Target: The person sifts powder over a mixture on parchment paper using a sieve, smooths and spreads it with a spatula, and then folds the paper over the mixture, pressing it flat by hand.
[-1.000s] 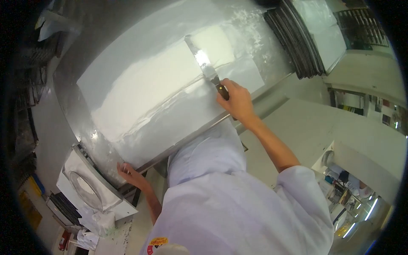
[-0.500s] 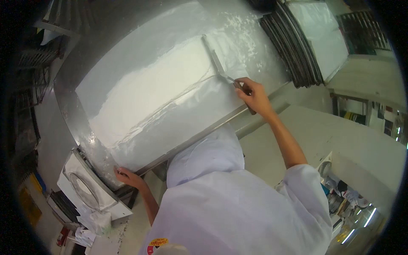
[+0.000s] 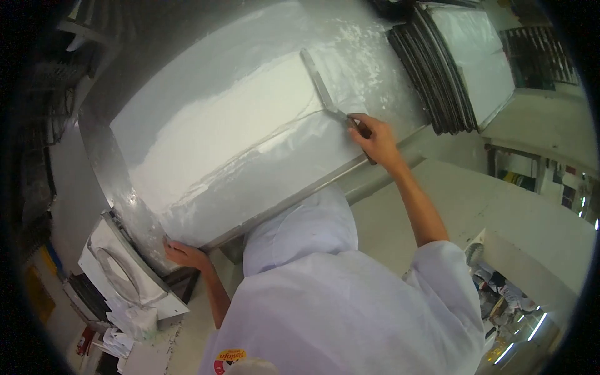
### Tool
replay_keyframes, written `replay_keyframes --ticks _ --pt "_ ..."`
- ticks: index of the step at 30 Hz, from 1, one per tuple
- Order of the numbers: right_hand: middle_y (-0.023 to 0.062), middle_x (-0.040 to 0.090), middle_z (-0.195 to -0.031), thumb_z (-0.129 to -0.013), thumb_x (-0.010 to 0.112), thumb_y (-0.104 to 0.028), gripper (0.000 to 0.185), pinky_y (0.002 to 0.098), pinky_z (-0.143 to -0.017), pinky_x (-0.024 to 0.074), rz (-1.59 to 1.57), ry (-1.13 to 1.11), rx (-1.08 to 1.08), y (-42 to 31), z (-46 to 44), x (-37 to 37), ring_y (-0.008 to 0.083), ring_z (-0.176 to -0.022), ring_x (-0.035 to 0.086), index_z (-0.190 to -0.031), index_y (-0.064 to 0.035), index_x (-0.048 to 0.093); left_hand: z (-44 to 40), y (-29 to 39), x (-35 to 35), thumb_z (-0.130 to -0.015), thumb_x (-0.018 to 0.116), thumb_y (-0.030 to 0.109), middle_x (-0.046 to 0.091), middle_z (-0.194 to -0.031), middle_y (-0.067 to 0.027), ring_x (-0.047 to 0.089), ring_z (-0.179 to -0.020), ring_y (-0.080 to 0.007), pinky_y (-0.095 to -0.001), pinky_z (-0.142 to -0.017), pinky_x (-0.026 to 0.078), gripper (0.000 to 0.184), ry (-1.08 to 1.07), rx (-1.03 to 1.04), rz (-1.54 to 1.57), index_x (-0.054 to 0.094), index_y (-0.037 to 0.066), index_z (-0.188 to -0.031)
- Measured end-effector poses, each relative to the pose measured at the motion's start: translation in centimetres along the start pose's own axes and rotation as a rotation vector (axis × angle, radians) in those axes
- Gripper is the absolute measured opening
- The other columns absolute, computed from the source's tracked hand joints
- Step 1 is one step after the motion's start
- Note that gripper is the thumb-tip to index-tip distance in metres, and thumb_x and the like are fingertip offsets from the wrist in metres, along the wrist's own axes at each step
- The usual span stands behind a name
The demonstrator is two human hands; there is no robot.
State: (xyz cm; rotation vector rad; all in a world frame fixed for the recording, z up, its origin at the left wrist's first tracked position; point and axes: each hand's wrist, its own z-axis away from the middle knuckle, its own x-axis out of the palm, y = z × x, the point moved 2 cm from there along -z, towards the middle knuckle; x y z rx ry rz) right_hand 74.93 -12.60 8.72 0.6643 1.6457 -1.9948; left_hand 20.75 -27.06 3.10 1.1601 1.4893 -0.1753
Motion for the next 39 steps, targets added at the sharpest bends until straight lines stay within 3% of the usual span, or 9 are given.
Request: replay_keyframes --ticks 8,16,19,22,24,30,33,37,39 --pt "0.0054 0.059 -0.067 -0.087 0.072 -0.012 0.034 0.0280 -0.056 0.0450 0.039 -0.021 0.037 -4.3 1.1 2.1 0.0114 -0.058 0.053 -0.118 -0.0021 0.067 -0.4 0.3 -0.1 -0.107 0.042 0.026 0.057 -0.119 -0.0226 0.056 -0.100 -0.0361 -0.0437 -0.086 0.045 0.040 0.034 -0.084 0.118 0.057 -0.002 -0.132" --pt "0.0102 0.061 -0.072 -0.086 0.073 -0.013 0.034 0.0305 -0.058 0.0469 0.149 0.024 0.073 -9.0 2.7 5.4 0.0158 -0.058 0.054 -0.117 -0.0012 0.066 -0.8 0.8 -0.4 -0.106 0.038 0.025 0.053 -0.120 -0.0233 0.053 -0.105 -0.0380 -0.0471 -0.092 0.042 0.042 0.016 -0.059 0.073 0.053 -0.003 -0.133" --pt "0.0009 0.049 -0.063 -0.085 0.073 -0.009 0.032 0.0256 -0.051 0.0374 0.110 0.099 -0.035 -10.2 3.5 7.4 0.0079 -0.054 0.042 -0.116 -0.0012 0.068 -0.8 0.7 -0.5 -0.107 0.039 0.026 0.055 -0.121 -0.0234 0.055 -0.106 -0.0377 -0.0463 -0.091 0.044 0.042 0.004 -0.074 0.062 0.054 -0.003 -0.133" --pt "0.0024 0.052 -0.063 -0.085 0.074 -0.009 0.032 0.0264 -0.052 0.0399 0.150 0.123 -0.055 -11.4 4.2 9.0 0.0091 -0.054 0.044 -0.115 -0.0013 0.068 -1.0 1.1 -0.9 -0.107 0.039 0.026 0.055 -0.124 -0.0237 0.056 -0.107 -0.0375 -0.0455 -0.091 0.045 0.042 -0.020 -0.085 0.048 0.055 -0.004 -0.132" --pt "0.0135 0.067 -0.085 -0.085 0.073 -0.012 0.034 0.0340 -0.059 0.0506 0.170 0.079 0.000 -12.3 4.5 10.0 0.0222 -0.063 0.060 -0.116 -0.0010 0.065 -1.1 1.2 -0.9 -0.107 0.040 0.025 0.055 -0.124 -0.0239 0.056 -0.107 -0.0382 -0.0459 -0.091 0.045 0.041 -0.027 -0.078 0.035 0.055 -0.004 -0.131" --pt "0.0145 0.068 -0.090 -0.086 0.072 -0.012 0.033 0.0350 -0.060 0.0513 0.148 0.076 -0.060 -15.5 5.9 14.2 0.0239 -0.064 0.061 -0.116 -0.0008 0.064 -1.1 0.6 -0.4 -0.106 0.038 0.029 0.058 -0.115 -0.0224 0.055 -0.100 -0.0410 -0.0498 -0.088 0.043 0.041 0.033 -0.012 0.022 0.057 -0.001 -0.125" --pt "0.0075 0.057 -0.069 -0.083 0.074 -0.009 0.033 0.0303 -0.052 0.0435 0.115 0.104 -0.120 -16.7 6.4 16.1 0.0138 -0.056 0.049 -0.115 -0.0010 0.067 -0.9 0.6 -0.4 -0.106 0.037 0.030 0.059 -0.116 -0.0212 0.055 -0.102 -0.0406 -0.0498 -0.088 0.043 0.042 0.021 -0.045 0.023 0.057 -0.001 -0.125" --pt "0.0082 0.057 -0.070 -0.083 0.074 -0.009 0.034 0.0304 -0.052 0.0435 0.130 0.077 -0.084 -19.0 6.9 18.0 0.0142 -0.056 0.049 -0.115 -0.0010 0.067 -0.9 0.3 -0.7 -0.106 0.036 0.029 0.057 -0.121 -0.0223 0.053 -0.107 -0.0404 -0.0495 -0.092 0.041 0.042 -0.006 -0.041 0.084 0.055 -0.002 -0.128" --pt "0.0155 0.068 -0.091 -0.086 0.072 -0.011 0.032 0.0350 -0.060 0.0517 0.149 0.025 -0.052 -19.7 7.2 18.9 0.0252 -0.066 0.064 -0.116 -0.0024 0.064 -1.0 -0.3 -0.9 -0.106 0.035 0.026 0.056 -0.125 -0.0231 0.052 -0.111 -0.0404 -0.0493 -0.096 0.039 0.042 -0.035 -0.067 0.144 0.054 -0.002 -0.129"
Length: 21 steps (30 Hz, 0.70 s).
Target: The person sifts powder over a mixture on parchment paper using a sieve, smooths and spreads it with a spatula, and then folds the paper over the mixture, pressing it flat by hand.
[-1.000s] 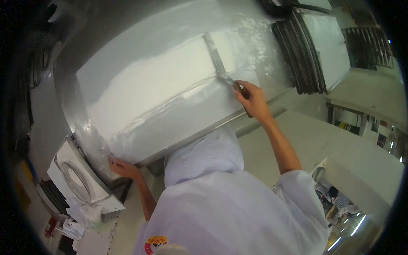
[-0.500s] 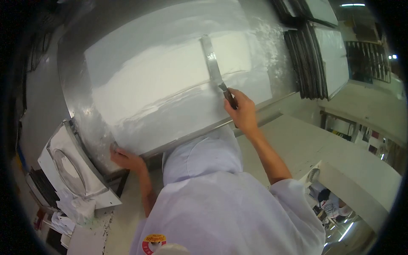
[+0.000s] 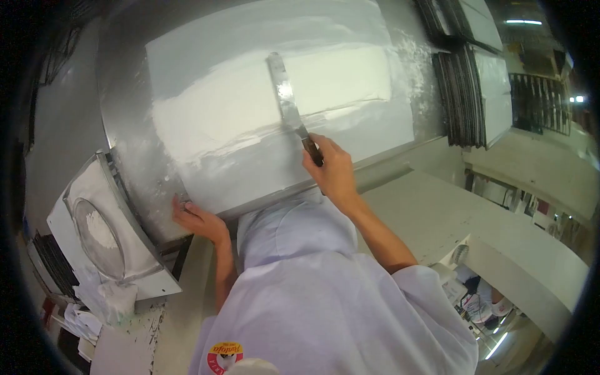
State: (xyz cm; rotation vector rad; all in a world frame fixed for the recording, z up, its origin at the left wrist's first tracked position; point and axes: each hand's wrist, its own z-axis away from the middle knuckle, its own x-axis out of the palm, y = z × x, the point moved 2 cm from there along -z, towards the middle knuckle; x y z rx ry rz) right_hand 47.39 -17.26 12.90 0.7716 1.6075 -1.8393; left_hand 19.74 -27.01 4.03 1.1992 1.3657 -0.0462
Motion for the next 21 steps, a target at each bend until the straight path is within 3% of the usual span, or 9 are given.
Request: replay_keyframes --ticks 3,8,16,18,21 --pt "0.0154 0.068 -0.090 -0.086 0.072 -0.012 0.033 0.0352 -0.060 0.0516 -0.024 -0.025 -0.008 -1.2 0.6 1.5 0.0252 -0.065 0.064 -0.116 -0.0031 0.064 -0.4 -1.4 -0.7 -0.106 0.038 0.026 0.053 -0.127 -0.0242 0.052 -0.109 -0.0387 -0.0472 -0.093 0.041 0.041 0.004 -0.025 0.125 0.054 -0.002 -0.131" --pt "0.0150 0.067 -0.087 -0.085 0.072 -0.013 0.032 0.0361 -0.058 0.0507 -0.008 -0.072 0.023 -4.2 1.5 3.6 0.0257 -0.063 0.063 -0.114 -0.0040 0.063 -3.5 -5.3 -2.5 -0.106 0.042 0.032 0.049 -0.124 -0.0242 0.050 -0.111 -0.0400 -0.0474 -0.094 0.044 0.046 -0.113 0.264 0.029 0.048 -0.003 -0.136" --pt "0.0163 0.067 -0.084 -0.084 0.071 -0.013 0.027 0.0406 -0.058 0.0505 0.027 -0.094 -0.022 -8.0 3.0 8.1 0.0324 -0.065 0.065 -0.106 -0.0048 0.059 -4.1 -6.1 -2.7 -0.105 0.042 0.035 0.049 -0.126 -0.0229 0.051 -0.109 -0.0361 -0.0425 -0.084 0.046 0.049 -0.087 0.277 0.046 0.049 -0.001 -0.136" --pt "0.0087 0.055 -0.066 -0.083 0.074 -0.015 0.031 0.0342 -0.050 0.0438 -0.020 -0.050 -0.100 -8.3 3.4 9.3 0.0192 -0.052 0.052 -0.109 -0.0036 0.061 -4.1 -6.3 -2.7 -0.106 0.041 0.036 0.048 -0.129 -0.0227 0.050 -0.108 -0.0349 -0.0406 -0.080 0.047 0.048 -0.099 0.264 0.072 0.049 -0.001 -0.136" --pt "0.0091 0.055 -0.067 -0.083 0.074 -0.015 0.030 0.0339 -0.049 0.0436 -0.020 -0.051 -0.119 -9.2 3.8 10.4 0.0193 -0.052 0.052 -0.108 -0.0035 0.061 -4.0 -6.1 -2.8 -0.104 0.043 0.037 0.051 -0.124 -0.0223 0.053 -0.105 -0.0360 -0.0424 -0.085 0.045 0.050 -0.073 0.265 0.098 0.050 0.000 -0.137"
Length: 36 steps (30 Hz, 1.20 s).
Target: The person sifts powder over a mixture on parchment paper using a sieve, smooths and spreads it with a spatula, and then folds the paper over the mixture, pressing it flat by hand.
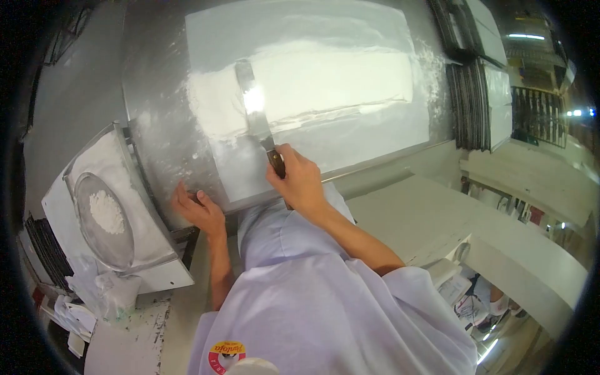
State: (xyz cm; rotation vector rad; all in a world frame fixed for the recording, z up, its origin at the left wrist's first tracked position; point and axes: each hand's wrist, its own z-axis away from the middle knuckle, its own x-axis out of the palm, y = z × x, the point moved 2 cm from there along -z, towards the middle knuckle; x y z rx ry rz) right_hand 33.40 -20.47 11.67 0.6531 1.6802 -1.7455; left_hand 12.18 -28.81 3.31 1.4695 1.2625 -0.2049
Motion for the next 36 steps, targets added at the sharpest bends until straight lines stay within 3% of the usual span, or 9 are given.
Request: replay_keyframes --ticks 7,12,15,27,31,36 --pt "0.0125 0.061 -0.073 -0.082 0.073 -0.014 0.030 0.0369 -0.051 0.0466 0.027 -0.003 -0.016 -1.8 0.5 2.0 0.0242 -0.055 0.058 -0.106 -0.0036 0.059 -0.3 -0.1 -0.2 -0.105 0.042 0.038 0.049 -0.127 -0.0219 0.052 -0.107 -0.0346 -0.0407 -0.080 0.046 0.050 -0.033 0.038 -0.038 0.049 -0.001 -0.136" --pt "0.0141 0.065 -0.077 -0.082 0.072 -0.014 0.027 0.0410 -0.055 0.0503 0.097 -0.053 -0.002 -3.4 0.6 3.0 0.0329 -0.062 0.065 -0.100 -0.0053 0.055 -0.2 -0.1 -0.1 -0.106 0.041 0.038 0.049 -0.126 -0.0217 0.053 -0.108 -0.0357 -0.0410 -0.082 0.047 0.050 -0.037 0.041 -0.024 0.049 -0.001 -0.136" --pt "0.0133 0.065 -0.076 -0.082 0.071 -0.016 0.026 0.0419 -0.054 0.0510 0.134 -0.077 -0.015 -4.2 0.8 3.7 0.0352 -0.063 0.065 -0.098 -0.0067 0.053 -0.2 -0.1 -0.1 -0.104 0.043 0.038 0.053 -0.122 -0.0202 0.054 -0.108 -0.0374 -0.0467 -0.088 0.045 0.049 -0.024 0.007 0.026 0.051 0.001 -0.135" --pt "0.0104 0.061 -0.069 -0.077 0.065 -0.007 0.023 0.0374 -0.049 0.0505 0.439 -0.019 -0.272 -6.4 0.4 8.1 0.0268 -0.052 0.063 -0.096 -0.0016 0.054 0.1 -0.1 0.3 -0.105 0.041 0.042 0.052 -0.121 -0.0194 0.056 -0.102 -0.0339 -0.0411 -0.078 0.049 0.052 -0.029 -0.020 0.005 0.053 0.000 -0.134" --pt "0.0096 0.061 -0.068 -0.076 0.065 -0.007 0.023 0.0370 -0.049 0.0502 0.503 0.028 -0.265 -6.1 0.0 7.3 0.0258 -0.052 0.063 -0.095 -0.0003 0.054 -0.2 0.2 0.2 -0.105 0.040 0.043 0.052 -0.120 -0.0201 0.056 -0.103 -0.0361 -0.0435 -0.081 0.049 0.054 -0.025 -0.029 0.040 0.053 -0.001 -0.132" --pt "0.0085 0.060 -0.067 -0.079 0.067 -0.010 0.019 0.0386 -0.047 0.0490 0.424 0.053 -0.161 -4.1 -0.5 5.4 0.0283 -0.052 0.062 -0.093 -0.0061 0.054 -0.1 -0.2 0.2 -0.105 0.041 0.044 0.051 -0.121 -0.0213 0.056 -0.106 -0.0382 -0.0458 -0.084 0.049 0.054 -0.042 -0.020 0.025 0.053 -0.002 -0.132"
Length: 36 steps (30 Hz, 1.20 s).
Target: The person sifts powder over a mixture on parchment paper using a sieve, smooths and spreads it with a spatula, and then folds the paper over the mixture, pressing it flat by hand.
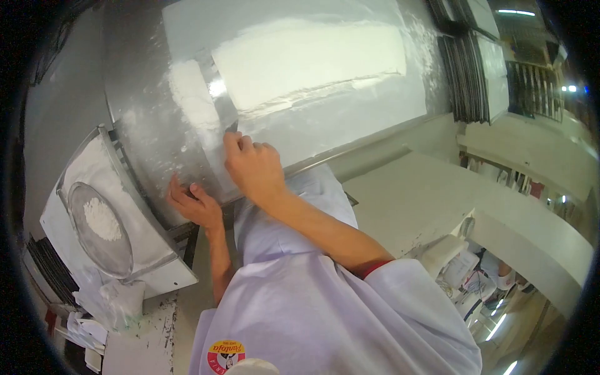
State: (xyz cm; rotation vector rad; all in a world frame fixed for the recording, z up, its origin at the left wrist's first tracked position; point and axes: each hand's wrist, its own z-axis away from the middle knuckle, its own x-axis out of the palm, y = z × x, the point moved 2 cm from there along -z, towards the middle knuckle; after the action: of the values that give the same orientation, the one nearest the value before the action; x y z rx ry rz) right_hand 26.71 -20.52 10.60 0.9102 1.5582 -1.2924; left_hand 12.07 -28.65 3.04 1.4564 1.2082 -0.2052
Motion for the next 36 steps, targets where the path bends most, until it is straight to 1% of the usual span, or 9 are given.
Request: replay_keyframes --ticks 9,16,18,21,23,27,30,34,36 --pt "0.0087 0.064 -0.073 -0.080 0.071 -0.016 0.022 0.0447 -0.050 0.0492 -0.143 -0.048 0.110 5.6 -0.3 -3.7 0.0345 -0.057 0.063 -0.091 -0.0088 0.053 -0.3 0.8 -0.2 -0.106 0.041 0.043 0.052 -0.124 -0.0217 0.055 -0.109 -0.0376 -0.0463 -0.089 0.047 0.055 -0.018 0.025 -0.033 0.051 -0.003 -0.134" --pt "0.0086 0.065 -0.071 -0.080 0.071 -0.017 0.022 0.0434 -0.052 0.0490 -0.166 -0.049 0.172 11.4 -0.4 -6.2 0.0335 -0.058 0.064 -0.089 -0.0091 0.052 -0.4 1.2 -0.1 -0.106 0.039 0.040 0.053 -0.125 -0.0223 0.053 -0.110 -0.0375 -0.0479 -0.092 0.043 0.052 -0.005 0.063 -0.093 0.051 -0.004 -0.133" --pt "0.0101 0.065 -0.075 -0.081 0.069 -0.016 0.021 0.0451 -0.054 0.0496 -0.199 -0.084 0.188 13.2 -0.5 -7.0 0.0350 -0.060 0.063 -0.096 -0.0085 0.056 -0.4 1.3 0.0 -0.106 0.039 0.039 0.054 -0.125 -0.0225 0.052 -0.111 -0.0377 -0.0485 -0.094 0.042 0.052 -0.005 0.095 -0.111 0.050 -0.004 -0.133" --pt "0.0099 0.065 -0.074 -0.080 0.069 -0.016 0.021 0.0451 -0.055 0.0499 -0.173 -0.064 0.206 15.9 -0.7 -8.0 0.0348 -0.061 0.064 -0.095 -0.0088 0.057 -0.2 1.1 0.1 -0.107 0.039 0.038 0.054 -0.125 -0.0224 0.051 -0.111 -0.0384 -0.0491 -0.095 0.041 0.052 -0.011 0.047 -0.125 0.050 -0.005 -0.133" --pt "0.0099 0.066 -0.075 -0.080 0.069 -0.017 0.021 0.0450 -0.055 0.0499 -0.169 -0.046 0.205 17.9 -0.7 -8.5 0.0349 -0.062 0.064 -0.095 -0.0088 0.056 -0.3 1.3 0.2 -0.107 0.039 0.035 0.055 -0.125 -0.0194 0.052 -0.112 -0.0346 -0.0422 -0.092 0.042 0.047 0.009 0.061 -0.161 0.052 -0.005 -0.130" --pt "0.0103 0.066 -0.076 -0.081 0.069 -0.017 0.022 0.0453 -0.056 0.0498 -0.108 -0.042 0.211 21.4 -0.7 -10.2 0.0354 -0.062 0.064 -0.095 -0.0086 0.054 -0.4 1.9 0.4 -0.107 0.038 0.034 0.054 -0.125 -0.0207 0.051 -0.113 -0.0363 -0.0447 -0.095 0.041 0.048 0.017 0.065 -0.166 0.052 -0.005 -0.131" --pt "0.0111 0.066 -0.076 -0.082 0.069 -0.017 0.024 0.0460 -0.056 0.0496 -0.148 -0.096 0.292 20.7 -1.2 -11.2 0.0358 -0.063 0.064 -0.098 -0.0086 0.052 -0.4 1.5 -0.1 -0.107 0.039 0.032 0.054 -0.125 -0.0224 0.050 -0.114 -0.0387 -0.0478 -0.097 0.039 0.047 0.037 0.118 -0.276 0.052 -0.006 -0.130" --pt "0.0119 0.065 -0.077 -0.083 0.069 -0.017 0.027 0.0467 -0.055 0.0491 -0.333 -0.067 0.115 14.6 -0.8 -8.7 0.0342 -0.063 0.065 -0.101 -0.0100 0.051 -0.6 2.2 0.2 -0.106 0.041 0.028 0.054 -0.124 -0.0242 0.050 -0.114 -0.0407 -0.0502 -0.098 0.038 0.044 0.049 0.116 -0.242 0.052 -0.007 -0.129" --pt "0.0109 0.064 -0.072 -0.082 0.071 -0.016 0.024 0.0426 -0.053 0.0490 -0.388 -0.050 0.029 9.8 -0.5 -6.5 0.0325 -0.058 0.064 -0.098 -0.0108 0.053 -0.6 1.9 0.2 -0.105 0.042 0.028 0.054 -0.124 -0.0240 0.050 -0.112 -0.0408 -0.0501 -0.099 0.038 0.044 0.042 0.099 -0.190 0.052 -0.007 -0.129"
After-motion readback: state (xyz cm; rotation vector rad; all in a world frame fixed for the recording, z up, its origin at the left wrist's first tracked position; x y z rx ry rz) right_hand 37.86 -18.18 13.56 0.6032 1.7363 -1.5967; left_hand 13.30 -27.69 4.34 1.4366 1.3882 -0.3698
